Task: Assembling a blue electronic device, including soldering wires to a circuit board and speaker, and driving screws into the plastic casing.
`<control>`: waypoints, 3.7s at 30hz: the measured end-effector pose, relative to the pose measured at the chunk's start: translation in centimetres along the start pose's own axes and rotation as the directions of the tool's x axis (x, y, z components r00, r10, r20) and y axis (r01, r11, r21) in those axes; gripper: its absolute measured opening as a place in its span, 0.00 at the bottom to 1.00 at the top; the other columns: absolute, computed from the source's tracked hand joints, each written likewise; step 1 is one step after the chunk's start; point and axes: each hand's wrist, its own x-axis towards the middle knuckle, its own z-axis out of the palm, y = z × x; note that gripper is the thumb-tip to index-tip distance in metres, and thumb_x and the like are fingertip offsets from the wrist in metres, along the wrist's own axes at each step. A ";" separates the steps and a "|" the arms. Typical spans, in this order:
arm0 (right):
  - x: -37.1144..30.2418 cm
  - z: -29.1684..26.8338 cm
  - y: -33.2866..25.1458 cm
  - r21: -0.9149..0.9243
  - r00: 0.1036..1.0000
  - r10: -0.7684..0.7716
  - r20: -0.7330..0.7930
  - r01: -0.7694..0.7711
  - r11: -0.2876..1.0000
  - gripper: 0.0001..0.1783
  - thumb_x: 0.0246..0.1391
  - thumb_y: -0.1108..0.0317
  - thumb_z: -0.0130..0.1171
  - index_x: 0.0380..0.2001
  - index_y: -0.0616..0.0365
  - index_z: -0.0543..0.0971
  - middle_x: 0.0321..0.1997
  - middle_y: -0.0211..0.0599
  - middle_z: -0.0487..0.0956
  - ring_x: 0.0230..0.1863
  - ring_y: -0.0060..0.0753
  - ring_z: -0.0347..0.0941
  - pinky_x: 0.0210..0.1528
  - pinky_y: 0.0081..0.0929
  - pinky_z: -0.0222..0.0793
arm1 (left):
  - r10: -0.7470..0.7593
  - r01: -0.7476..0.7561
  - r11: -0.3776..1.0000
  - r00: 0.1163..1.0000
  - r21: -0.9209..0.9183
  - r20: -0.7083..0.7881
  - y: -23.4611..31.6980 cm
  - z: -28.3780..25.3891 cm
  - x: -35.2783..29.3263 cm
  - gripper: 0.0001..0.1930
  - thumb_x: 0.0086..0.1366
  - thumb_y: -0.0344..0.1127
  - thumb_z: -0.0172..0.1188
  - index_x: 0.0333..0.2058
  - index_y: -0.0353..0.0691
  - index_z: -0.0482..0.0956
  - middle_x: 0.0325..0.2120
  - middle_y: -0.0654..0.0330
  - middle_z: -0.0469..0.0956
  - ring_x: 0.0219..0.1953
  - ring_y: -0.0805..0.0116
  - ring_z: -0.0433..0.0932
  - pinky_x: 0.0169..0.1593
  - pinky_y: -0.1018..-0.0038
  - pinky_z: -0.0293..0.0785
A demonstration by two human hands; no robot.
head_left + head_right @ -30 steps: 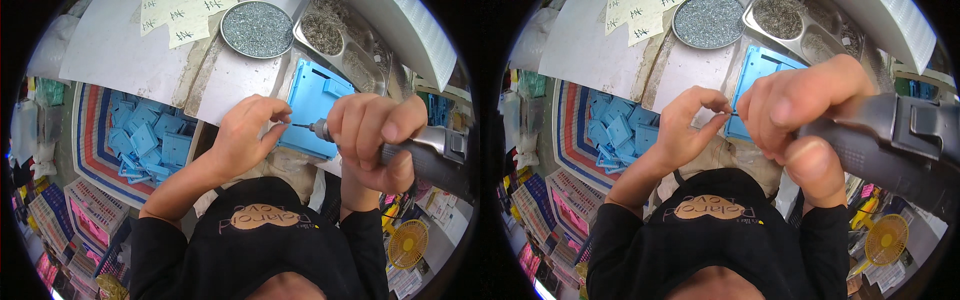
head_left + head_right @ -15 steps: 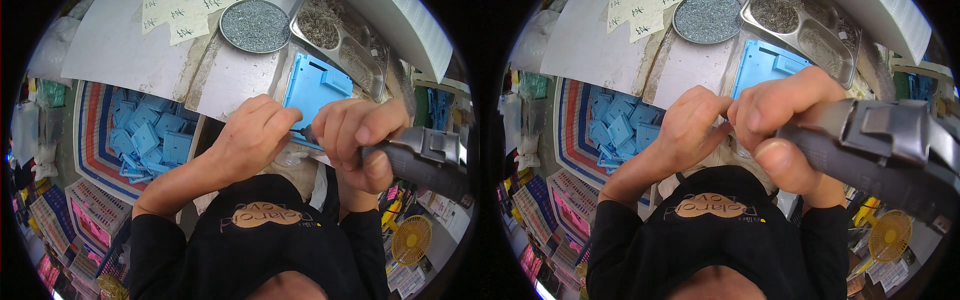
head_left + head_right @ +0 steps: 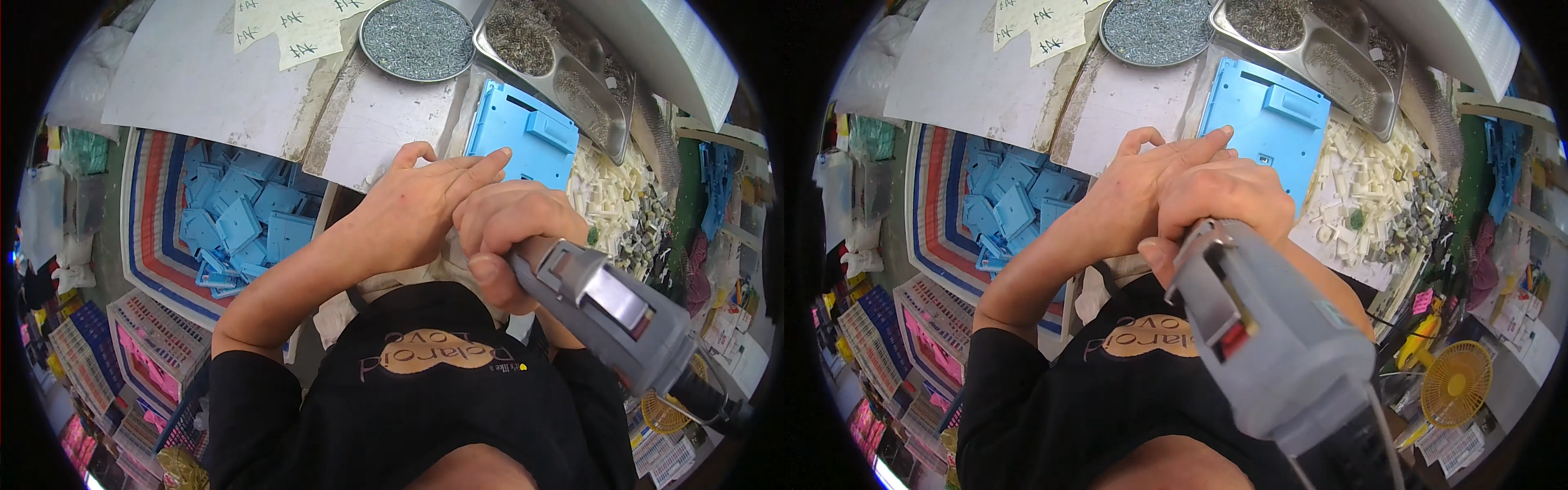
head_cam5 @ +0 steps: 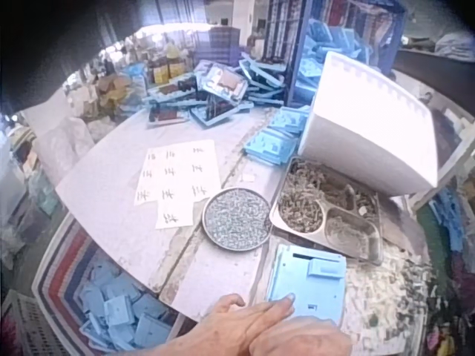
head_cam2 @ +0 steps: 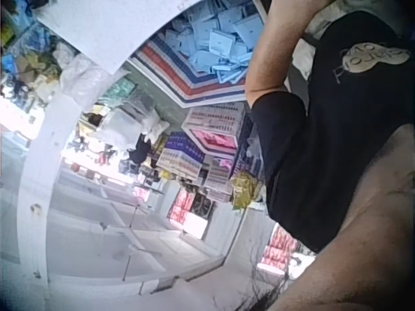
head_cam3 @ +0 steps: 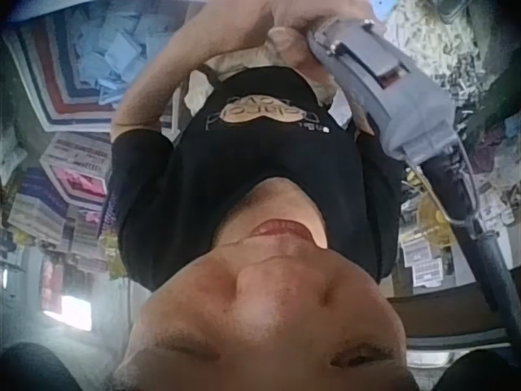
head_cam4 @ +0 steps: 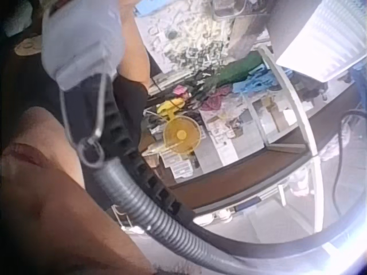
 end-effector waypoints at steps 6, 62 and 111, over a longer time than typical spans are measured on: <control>-0.4 -6.0 -2.1 0.124 0.994 -0.048 -0.101 0.061 0.990 0.11 0.61 0.67 0.55 0.43 0.61 0.70 0.17 0.30 0.70 0.18 0.27 0.66 0.28 0.32 0.66 | 0.068 -0.065 0.988 0.998 0.140 -0.013 0.2 -0.3 1.7 0.31 0.56 0.24 0.59 0.61 0.39 0.72 0.51 0.54 0.80 0.54 0.56 0.77 0.57 0.53 0.65; -1.2 -16.3 -5.7 -0.034 0.780 0.064 -0.622 -0.109 0.994 0.38 0.57 0.56 0.68 0.62 0.66 0.63 0.25 0.28 0.68 0.25 0.19 0.64 0.31 0.21 0.62 | -0.049 0.316 0.927 0.637 0.203 -0.769 -19.1 -19.5 11.0 0.29 0.59 0.35 0.70 0.58 0.35 0.73 0.56 0.51 0.76 0.61 0.55 0.72 0.65 0.62 0.66; -8.5 -11.0 -1.3 -0.554 0.700 0.542 -0.465 -0.707 0.439 0.23 0.64 0.53 0.59 0.21 0.59 0.80 0.18 0.49 0.77 0.21 0.52 0.75 0.25 0.42 0.69 | 0.312 -0.345 0.916 0.934 0.207 0.176 1.8 2.5 1.5 0.24 0.49 0.36 0.75 0.46 0.44 0.80 0.44 0.59 0.79 0.48 0.57 0.77 0.51 0.60 0.72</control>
